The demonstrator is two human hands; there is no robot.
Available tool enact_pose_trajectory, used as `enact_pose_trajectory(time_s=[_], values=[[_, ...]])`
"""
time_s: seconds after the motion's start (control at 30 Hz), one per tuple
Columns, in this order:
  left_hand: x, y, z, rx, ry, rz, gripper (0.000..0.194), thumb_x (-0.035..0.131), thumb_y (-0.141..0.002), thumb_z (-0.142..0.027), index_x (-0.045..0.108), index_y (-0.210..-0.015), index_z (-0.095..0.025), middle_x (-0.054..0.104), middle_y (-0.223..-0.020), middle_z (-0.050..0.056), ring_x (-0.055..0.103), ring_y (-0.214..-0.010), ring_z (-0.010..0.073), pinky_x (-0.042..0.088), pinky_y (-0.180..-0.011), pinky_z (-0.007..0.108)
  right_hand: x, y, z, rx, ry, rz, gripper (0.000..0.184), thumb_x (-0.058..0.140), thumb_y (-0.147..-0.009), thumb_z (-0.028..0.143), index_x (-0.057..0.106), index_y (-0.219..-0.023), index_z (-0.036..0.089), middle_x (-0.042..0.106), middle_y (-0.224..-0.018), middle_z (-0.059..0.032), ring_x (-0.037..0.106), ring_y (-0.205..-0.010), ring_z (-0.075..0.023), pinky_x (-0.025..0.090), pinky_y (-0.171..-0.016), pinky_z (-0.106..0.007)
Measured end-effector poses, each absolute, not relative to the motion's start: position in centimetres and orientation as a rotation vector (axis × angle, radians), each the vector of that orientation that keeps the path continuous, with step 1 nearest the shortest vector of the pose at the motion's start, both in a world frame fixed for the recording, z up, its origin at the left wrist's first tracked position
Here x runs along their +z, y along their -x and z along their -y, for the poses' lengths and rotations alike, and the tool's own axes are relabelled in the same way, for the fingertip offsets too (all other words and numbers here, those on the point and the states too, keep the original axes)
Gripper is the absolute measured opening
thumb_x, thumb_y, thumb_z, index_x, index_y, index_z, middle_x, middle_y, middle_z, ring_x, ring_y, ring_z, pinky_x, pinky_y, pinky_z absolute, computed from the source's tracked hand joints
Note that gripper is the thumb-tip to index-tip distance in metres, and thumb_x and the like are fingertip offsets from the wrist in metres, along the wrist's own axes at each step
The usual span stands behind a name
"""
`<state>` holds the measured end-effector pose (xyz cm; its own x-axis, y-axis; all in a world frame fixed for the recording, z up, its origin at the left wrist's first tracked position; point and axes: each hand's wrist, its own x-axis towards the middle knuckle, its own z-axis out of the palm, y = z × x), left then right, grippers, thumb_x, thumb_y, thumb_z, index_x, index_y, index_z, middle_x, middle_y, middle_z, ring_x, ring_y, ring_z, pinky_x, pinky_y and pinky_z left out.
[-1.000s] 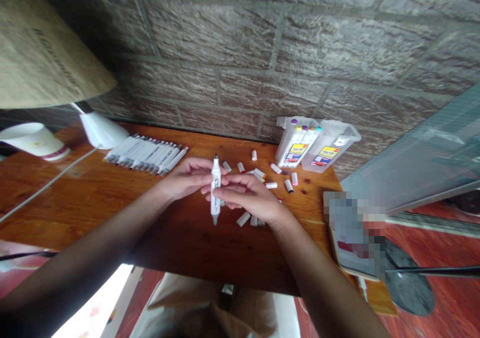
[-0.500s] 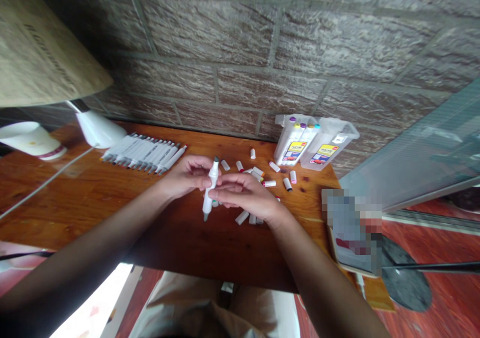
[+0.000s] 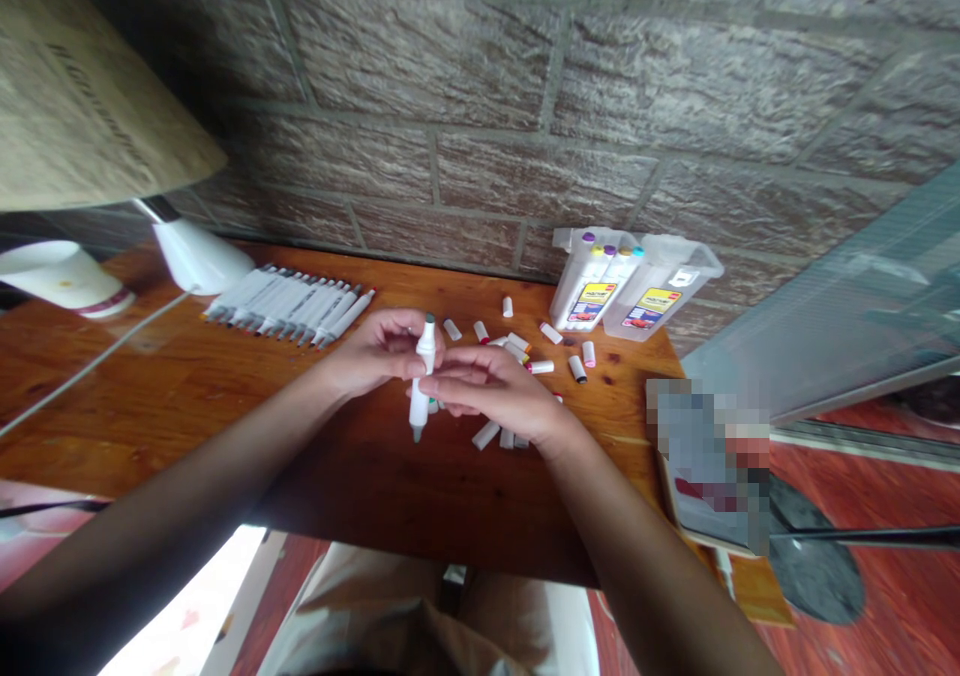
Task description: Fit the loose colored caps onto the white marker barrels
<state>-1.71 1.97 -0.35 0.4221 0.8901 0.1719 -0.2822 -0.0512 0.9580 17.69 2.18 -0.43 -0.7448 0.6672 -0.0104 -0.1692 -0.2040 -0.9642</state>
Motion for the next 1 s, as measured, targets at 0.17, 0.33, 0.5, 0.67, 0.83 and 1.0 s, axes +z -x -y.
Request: enact_pose_trajectory(time_s=[0.17, 0.33, 0.5, 0.67, 0.83, 1.0], values=[[-0.2, 1.6, -1.9, 1.042, -1.243, -0.611, 0.039, 0.094, -0.059, -0.034, 0.065, -0.074, -0.012, 0.067, -0.065, -0.001, 0.058, -0.047, 0.0083, 0.047, -0.045, 0.018, -0.5, -17.7, -2.2, 1.993, 0.592, 1.53, 0.028, 0.086, -0.076, 0.035, 0.076, -0.095, 0.016, 0.073, -0.08, -0.0032, 0.051, -0.057, -0.0066, 0.04, -0.05, -0.019], [-0.3, 1.7, -1.8, 1.034, -1.268, -0.62, 0.04, 0.094, -0.06, -0.035, 0.065, -0.076, -0.013, 0.066, -0.066, -0.001, 0.059, -0.048, 0.0096, 0.048, -0.046, 0.02, -0.7, -17.8, -2.3, 2.003, 0.544, 1.541, 0.023, 0.083, -0.081, 0.033, 0.077, -0.098, 0.018, 0.076, -0.082, -0.0035, 0.051, -0.057, -0.0059, 0.039, -0.051, -0.019], [-0.5, 1.8, -2.0, 1.06, -1.318, -0.641, 0.041, 0.094, -0.06, -0.035, 0.064, -0.076, -0.012, 0.067, -0.068, -0.001, 0.061, -0.056, 0.0103, 0.049, -0.055, 0.022, -0.9, -17.9, -2.3, 2.017, 0.577, 1.552, 0.026, 0.084, -0.08, 0.032, 0.077, -0.102, 0.019, 0.078, -0.087, -0.0052, 0.063, -0.068, -0.0094, 0.043, -0.055, -0.019], [-0.4, 1.9, -2.2, 1.076, -1.333, -0.627, 0.036, 0.094, -0.061, -0.031, 0.069, -0.076, -0.011, 0.067, -0.07, 0.0, 0.061, -0.062, 0.0091, 0.048, -0.06, 0.019, -0.9, -17.7, -2.4, 1.985, 0.645, 1.588, 0.03, 0.087, -0.077, 0.031, 0.078, -0.102, 0.019, 0.079, -0.087, -0.0057, 0.069, -0.075, -0.0121, 0.045, -0.058, -0.018], [-0.6, 2.0, -2.1, 1.053, -1.304, -0.56, 0.031, 0.086, -0.074, -0.037, 0.076, -0.09, -0.012, 0.069, -0.073, 0.003, 0.056, -0.054, 0.007, 0.044, -0.05, 0.019, -1.3, -17.9, -2.6, 2.002, 0.609, 1.557, 0.03, 0.083, -0.081, 0.035, 0.078, -0.106, 0.02, 0.079, -0.098, -0.01, 0.067, -0.072, -0.0115, 0.039, -0.052, -0.018], [-0.8, 1.9, -2.0, 1.095, -1.287, -0.548, 0.027, 0.085, -0.076, -0.033, 0.079, -0.094, -0.014, 0.07, -0.072, 0.003, 0.054, -0.051, 0.0062, 0.048, -0.051, 0.02, -1.5, -17.9, -2.6, 2.012, 0.527, 1.505, 0.026, 0.08, -0.085, 0.034, 0.078, -0.108, 0.022, 0.079, -0.103, -0.0119, 0.058, -0.062, -0.008, 0.029, -0.048, -0.02]])
